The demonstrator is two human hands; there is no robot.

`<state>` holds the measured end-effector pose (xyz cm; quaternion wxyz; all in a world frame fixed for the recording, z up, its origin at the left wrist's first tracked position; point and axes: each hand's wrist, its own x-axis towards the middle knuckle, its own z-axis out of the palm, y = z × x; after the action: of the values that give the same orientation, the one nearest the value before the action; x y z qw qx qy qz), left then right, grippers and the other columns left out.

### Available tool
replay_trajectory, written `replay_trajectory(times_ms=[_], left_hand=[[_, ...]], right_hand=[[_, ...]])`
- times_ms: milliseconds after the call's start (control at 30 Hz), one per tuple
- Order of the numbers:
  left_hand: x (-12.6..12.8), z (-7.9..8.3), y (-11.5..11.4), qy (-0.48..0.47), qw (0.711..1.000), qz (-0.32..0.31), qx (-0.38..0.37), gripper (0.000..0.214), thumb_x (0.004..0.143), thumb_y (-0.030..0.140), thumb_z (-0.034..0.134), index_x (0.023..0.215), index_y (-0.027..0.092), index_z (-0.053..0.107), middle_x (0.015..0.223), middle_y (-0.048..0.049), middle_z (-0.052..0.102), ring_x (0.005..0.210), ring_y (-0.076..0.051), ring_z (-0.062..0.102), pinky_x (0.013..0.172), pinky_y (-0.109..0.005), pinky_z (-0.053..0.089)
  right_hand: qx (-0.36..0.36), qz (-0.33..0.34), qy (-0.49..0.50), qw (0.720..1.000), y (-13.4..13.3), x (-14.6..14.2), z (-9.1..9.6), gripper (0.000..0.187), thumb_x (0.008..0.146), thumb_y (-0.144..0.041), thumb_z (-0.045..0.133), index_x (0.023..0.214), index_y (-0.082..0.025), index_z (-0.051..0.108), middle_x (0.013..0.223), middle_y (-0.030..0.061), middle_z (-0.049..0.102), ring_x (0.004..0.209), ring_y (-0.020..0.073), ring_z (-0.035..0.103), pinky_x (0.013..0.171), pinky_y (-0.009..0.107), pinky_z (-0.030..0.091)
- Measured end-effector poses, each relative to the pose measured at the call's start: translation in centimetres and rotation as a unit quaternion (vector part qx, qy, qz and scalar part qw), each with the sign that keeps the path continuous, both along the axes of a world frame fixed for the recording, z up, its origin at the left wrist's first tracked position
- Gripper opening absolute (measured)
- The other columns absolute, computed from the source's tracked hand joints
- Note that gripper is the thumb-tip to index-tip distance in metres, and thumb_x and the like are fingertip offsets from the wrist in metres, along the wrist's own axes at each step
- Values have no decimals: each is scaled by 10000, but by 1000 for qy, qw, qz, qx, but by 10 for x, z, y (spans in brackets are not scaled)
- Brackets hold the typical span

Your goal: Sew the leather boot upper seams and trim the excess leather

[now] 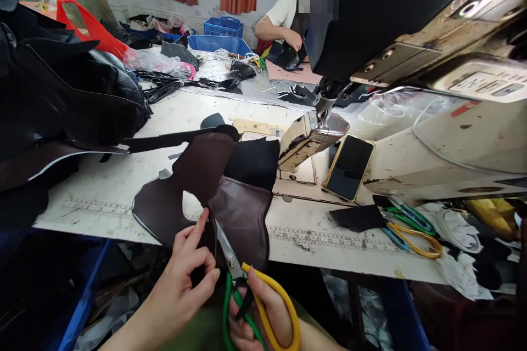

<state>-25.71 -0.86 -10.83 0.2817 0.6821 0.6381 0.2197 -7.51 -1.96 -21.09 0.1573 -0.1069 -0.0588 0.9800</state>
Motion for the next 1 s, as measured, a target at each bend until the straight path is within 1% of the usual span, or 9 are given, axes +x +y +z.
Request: replay_trajectory(times_ms=[200,400,500,567,633,767,867,933,1000], left_hand=[[-2,-2,-1,26,999,-23,20,253,894,251,497,643,220,493,1600,-81,273,1312,-322,440,918,-526,551],[-7,5,1,47,996,-55,56,217,863,206,522,652,224,471,1567,-100,356,1276,-300,466,907,-453,555],[-10,11,11,45,991,-74,103,218,889,174,466,681,229,435,1147,-117,654,960,-206,621,757,-313,556],[-11,12,21,92,984,-56,140,170,912,205,469,746,234,453,789,-37,631,681,-162,611,584,-265,506],[-10,10,31,208,960,-31,186,54,910,257,524,889,207,528,711,-20,601,616,-194,610,526,-299,489],[-10,10,45,399,873,-98,262,160,850,60,497,835,172,610,720,-64,627,666,-266,643,582,-393,529],[-20,11,49,421,828,-179,325,242,826,-13,457,866,147,635,1088,-161,689,1031,-309,657,810,-427,548],[-30,7,50,388,846,-192,310,170,865,38,469,863,133,610,1370,-217,555,1335,-342,469,1027,-464,468],[-37,-1,48,337,890,-175,253,152,898,79,456,807,150,555,1465,-236,452,1435,-343,327,1125,-495,389]], right_hand=[[1,53,-103,993,13,8,23,690,796,-818,481,567,-168,463,378,-62,387,244,50,301,228,146,287],[69,150,-256,952,29,25,37,735,866,-798,357,473,-179,411,318,-30,379,201,67,316,209,156,259],[99,155,-325,928,34,27,46,736,873,-789,352,447,-189,377,306,-32,355,211,64,313,221,156,255],[111,167,-370,907,35,25,51,734,871,-791,349,443,-195,366,305,-32,344,226,61,305,233,157,242],[117,174,-408,889,32,22,53,725,849,-811,367,462,-197,370,314,-41,336,245,54,296,252,157,224],[175,111,-425,881,23,22,49,667,818,-817,435,591,-190,434,383,-68,373,317,50,338,326,158,246],[258,94,-381,883,23,39,52,597,833,-747,521,662,-174,513,494,-56,454,429,49,398,413,167,293],[301,114,-306,896,27,53,61,503,776,-655,675,693,-169,581,566,-40,503,507,65,431,461,188,316],[310,122,-240,912,33,62,71,441,728,-605,746,733,-179,633,620,-26,532,552,90,453,489,215,338]])
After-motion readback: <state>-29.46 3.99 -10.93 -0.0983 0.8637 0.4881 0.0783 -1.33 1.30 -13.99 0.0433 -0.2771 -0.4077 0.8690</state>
